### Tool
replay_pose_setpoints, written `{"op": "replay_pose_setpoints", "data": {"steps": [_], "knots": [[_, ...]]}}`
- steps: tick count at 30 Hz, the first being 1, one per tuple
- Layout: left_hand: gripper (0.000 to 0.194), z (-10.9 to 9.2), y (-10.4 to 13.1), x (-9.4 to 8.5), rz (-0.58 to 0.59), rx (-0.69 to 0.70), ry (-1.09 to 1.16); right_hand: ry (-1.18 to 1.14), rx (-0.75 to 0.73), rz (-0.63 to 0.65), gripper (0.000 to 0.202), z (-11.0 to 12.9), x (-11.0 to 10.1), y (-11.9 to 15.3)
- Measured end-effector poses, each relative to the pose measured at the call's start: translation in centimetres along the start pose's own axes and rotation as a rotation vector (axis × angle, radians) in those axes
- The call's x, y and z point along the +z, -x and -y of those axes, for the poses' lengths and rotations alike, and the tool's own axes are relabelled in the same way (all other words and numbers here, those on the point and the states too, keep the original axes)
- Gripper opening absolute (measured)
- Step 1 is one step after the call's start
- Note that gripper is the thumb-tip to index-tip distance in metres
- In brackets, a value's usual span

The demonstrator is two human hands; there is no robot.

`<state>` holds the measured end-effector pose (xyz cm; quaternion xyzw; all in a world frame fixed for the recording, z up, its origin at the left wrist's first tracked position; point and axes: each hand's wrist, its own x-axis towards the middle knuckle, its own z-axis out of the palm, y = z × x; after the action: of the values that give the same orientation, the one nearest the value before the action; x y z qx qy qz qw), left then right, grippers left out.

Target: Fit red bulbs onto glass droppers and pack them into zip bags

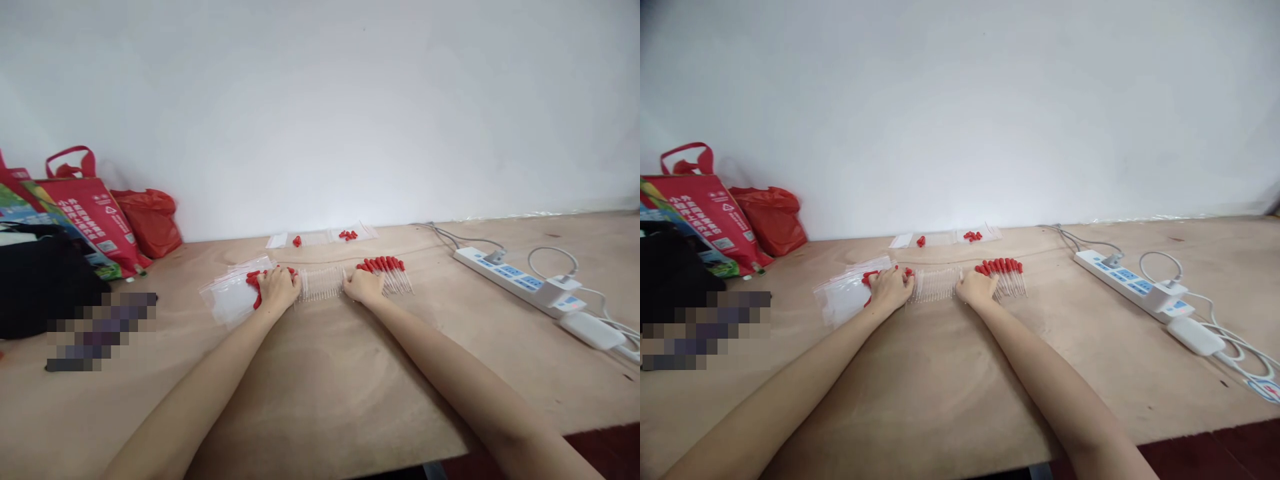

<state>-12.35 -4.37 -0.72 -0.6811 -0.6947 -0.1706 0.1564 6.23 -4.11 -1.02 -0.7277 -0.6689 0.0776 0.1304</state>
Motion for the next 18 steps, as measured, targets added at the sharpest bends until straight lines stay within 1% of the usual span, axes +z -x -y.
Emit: {"op": "replay_pose_setpoints", "data": {"steps": [2,4,7,9,10,12,14,16,18], "knots": [[0.024,-0.1,0.4,-0.6,-0.007,0.011,-0.001,-0.01,-0.015,-0.034,0.032,-0.3,-0.3,0.3],[0.021,-0.2,1.5,-1.4,-0.027,0.095,0.032,-0.024,-0.057,-0.096,0.031,-0.9,-0.6,0.8],[0.017,-0.5,4.1,-2.6,-0.072,0.386,0.174,-0.064,-0.197,-0.213,0.027,-2.5,-0.8,1.9],[0.015,-0.6,5.7,-3.3,-0.028,0.522,0.234,-0.101,-0.307,-0.275,0.023,-3.8,-0.6,2.7],[0.014,-0.7,6.3,-3.5,0.002,0.561,0.255,-0.116,-0.357,-0.297,0.021,-4.5,-0.4,3.1],[0.01,-0.8,7.1,-3.6,0.064,0.58,0.298,-0.138,-0.447,-0.32,0.018,-5.5,0.0,3.8],[0.01,-0.9,7.3,-3.4,0.116,0.569,0.358,-0.159,-0.531,-0.322,0.017,-6.0,0.3,4.3],[0.016,-1.0,7.1,-3.1,0.158,0.577,0.43,-0.185,-0.627,-0.31,0.017,-6.1,0.4,4.8],[0.016,-1.1,7.0,-2.6,0.181,0.582,0.502,-0.197,-0.733,-0.298,0.019,-5.7,0.3,5.2]]}}
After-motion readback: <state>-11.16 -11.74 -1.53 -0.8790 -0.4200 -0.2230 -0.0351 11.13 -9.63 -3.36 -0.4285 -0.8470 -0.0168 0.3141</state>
